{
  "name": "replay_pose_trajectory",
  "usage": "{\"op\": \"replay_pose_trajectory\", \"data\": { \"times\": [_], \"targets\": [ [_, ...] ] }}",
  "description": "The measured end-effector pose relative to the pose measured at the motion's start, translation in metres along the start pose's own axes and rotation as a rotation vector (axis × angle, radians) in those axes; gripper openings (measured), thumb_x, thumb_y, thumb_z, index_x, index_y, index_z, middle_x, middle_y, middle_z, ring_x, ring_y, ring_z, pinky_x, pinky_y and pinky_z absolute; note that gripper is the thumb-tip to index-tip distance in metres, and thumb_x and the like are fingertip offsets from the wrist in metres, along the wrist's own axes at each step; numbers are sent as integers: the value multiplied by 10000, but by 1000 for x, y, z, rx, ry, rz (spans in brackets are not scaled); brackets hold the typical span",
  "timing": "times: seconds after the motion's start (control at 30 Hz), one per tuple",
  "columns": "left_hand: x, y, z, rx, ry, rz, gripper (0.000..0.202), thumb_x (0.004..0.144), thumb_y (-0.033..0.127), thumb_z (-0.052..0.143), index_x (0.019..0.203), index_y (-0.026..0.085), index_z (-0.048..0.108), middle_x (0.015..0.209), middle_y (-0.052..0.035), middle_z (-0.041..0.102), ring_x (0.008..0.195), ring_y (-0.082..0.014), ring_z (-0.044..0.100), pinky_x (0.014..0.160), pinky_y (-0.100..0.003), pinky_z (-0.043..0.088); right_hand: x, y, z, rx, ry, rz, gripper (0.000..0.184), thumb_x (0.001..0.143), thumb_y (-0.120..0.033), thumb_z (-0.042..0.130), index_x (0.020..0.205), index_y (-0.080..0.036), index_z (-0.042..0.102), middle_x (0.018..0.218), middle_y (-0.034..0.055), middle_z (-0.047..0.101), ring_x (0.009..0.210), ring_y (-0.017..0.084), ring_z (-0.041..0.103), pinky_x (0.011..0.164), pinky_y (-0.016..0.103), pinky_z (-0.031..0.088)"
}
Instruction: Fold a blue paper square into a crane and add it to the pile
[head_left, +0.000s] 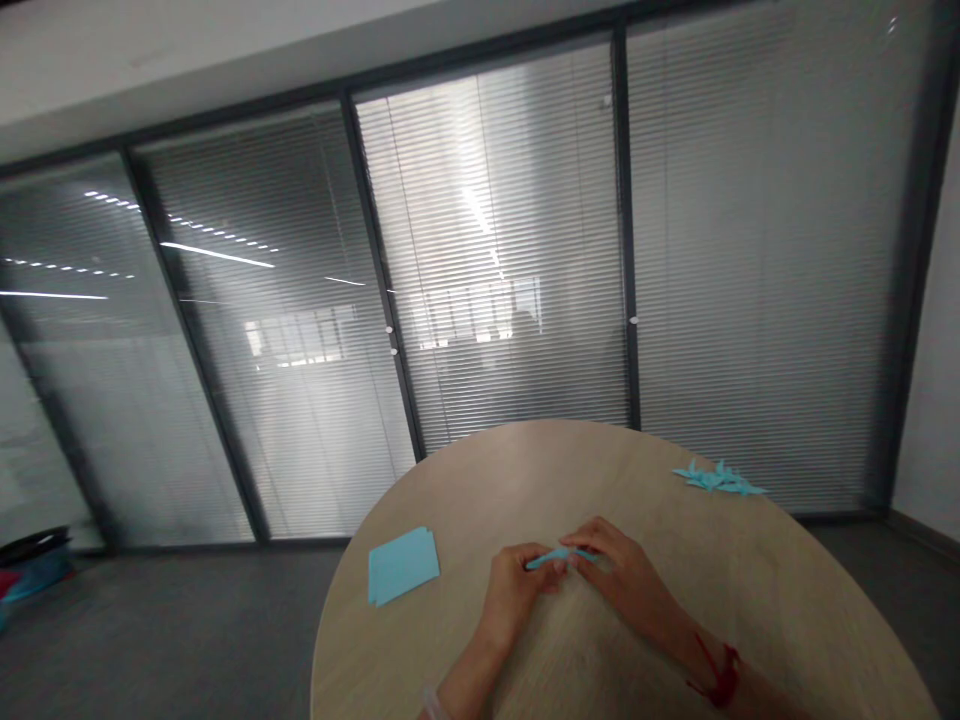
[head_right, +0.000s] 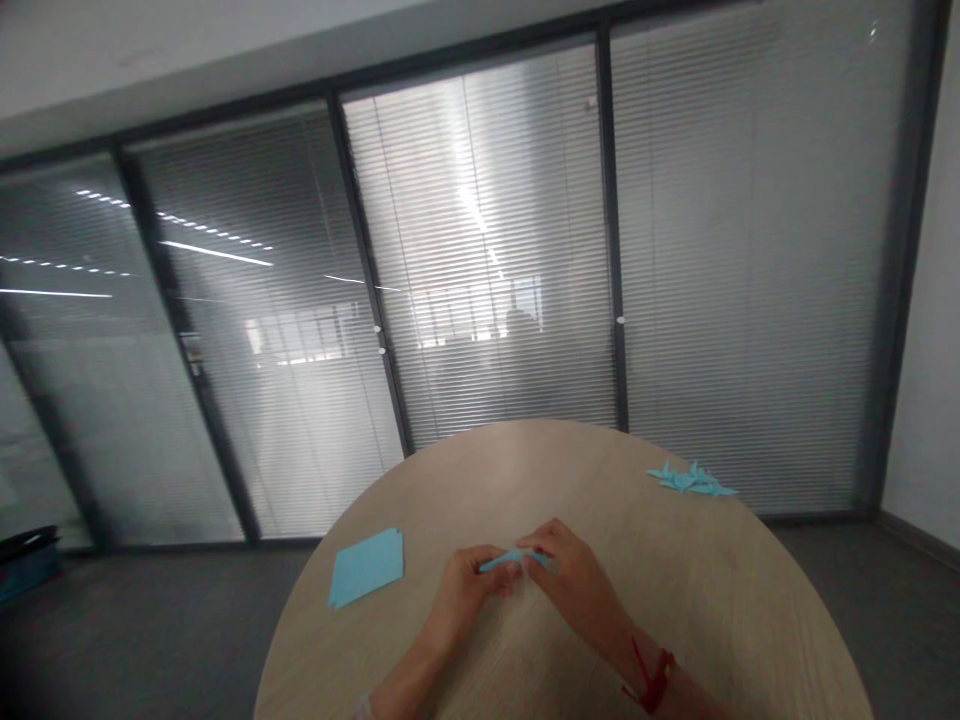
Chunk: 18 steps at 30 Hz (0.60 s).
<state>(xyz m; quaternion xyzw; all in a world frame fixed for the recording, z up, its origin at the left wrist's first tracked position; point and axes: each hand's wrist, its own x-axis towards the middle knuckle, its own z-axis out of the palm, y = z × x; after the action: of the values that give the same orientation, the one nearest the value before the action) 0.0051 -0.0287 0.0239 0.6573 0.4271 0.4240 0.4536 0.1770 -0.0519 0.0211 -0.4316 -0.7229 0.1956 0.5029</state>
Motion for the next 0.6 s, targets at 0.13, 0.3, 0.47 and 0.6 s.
{"op": "replay_pose_trajectory", "data": {
  "times": [0.13,0.3,0.47,0.6],
  "targets": [
    [0,-3,3,-12,-25,-43,300,653,417,702,685,123,749,616,-54,686,535,-166,569,550,-259,437,0,2,1,-63,-44,-109,193,881,-330,536,865,-246,709,879,52,660,854,198,604,802,332,491],
    [0,-8,5,-64,-66,-92,341,619,458,734,691,125,749,627,-67,701,571,-185,615,581,-281,477,0,9,2,-143,-81,-160,235,914,-331,487,832,-227,681,863,46,661,839,186,598,778,310,483],
    [-2,-5,6,-196,-109,-163,449,567,517,767,741,104,739,691,-98,722,664,-228,672,665,-335,518,-2,10,4,-274,-62,-201,205,927,-269,454,847,-206,632,839,42,635,803,180,586,755,309,476],
    [-5,-1,5,-294,-158,-197,467,603,519,752,807,99,735,788,-116,742,749,-248,693,723,-346,525,-3,11,5,-369,-52,-309,209,935,-205,412,892,-198,616,851,51,630,830,194,576,783,341,483]
  ]
}}
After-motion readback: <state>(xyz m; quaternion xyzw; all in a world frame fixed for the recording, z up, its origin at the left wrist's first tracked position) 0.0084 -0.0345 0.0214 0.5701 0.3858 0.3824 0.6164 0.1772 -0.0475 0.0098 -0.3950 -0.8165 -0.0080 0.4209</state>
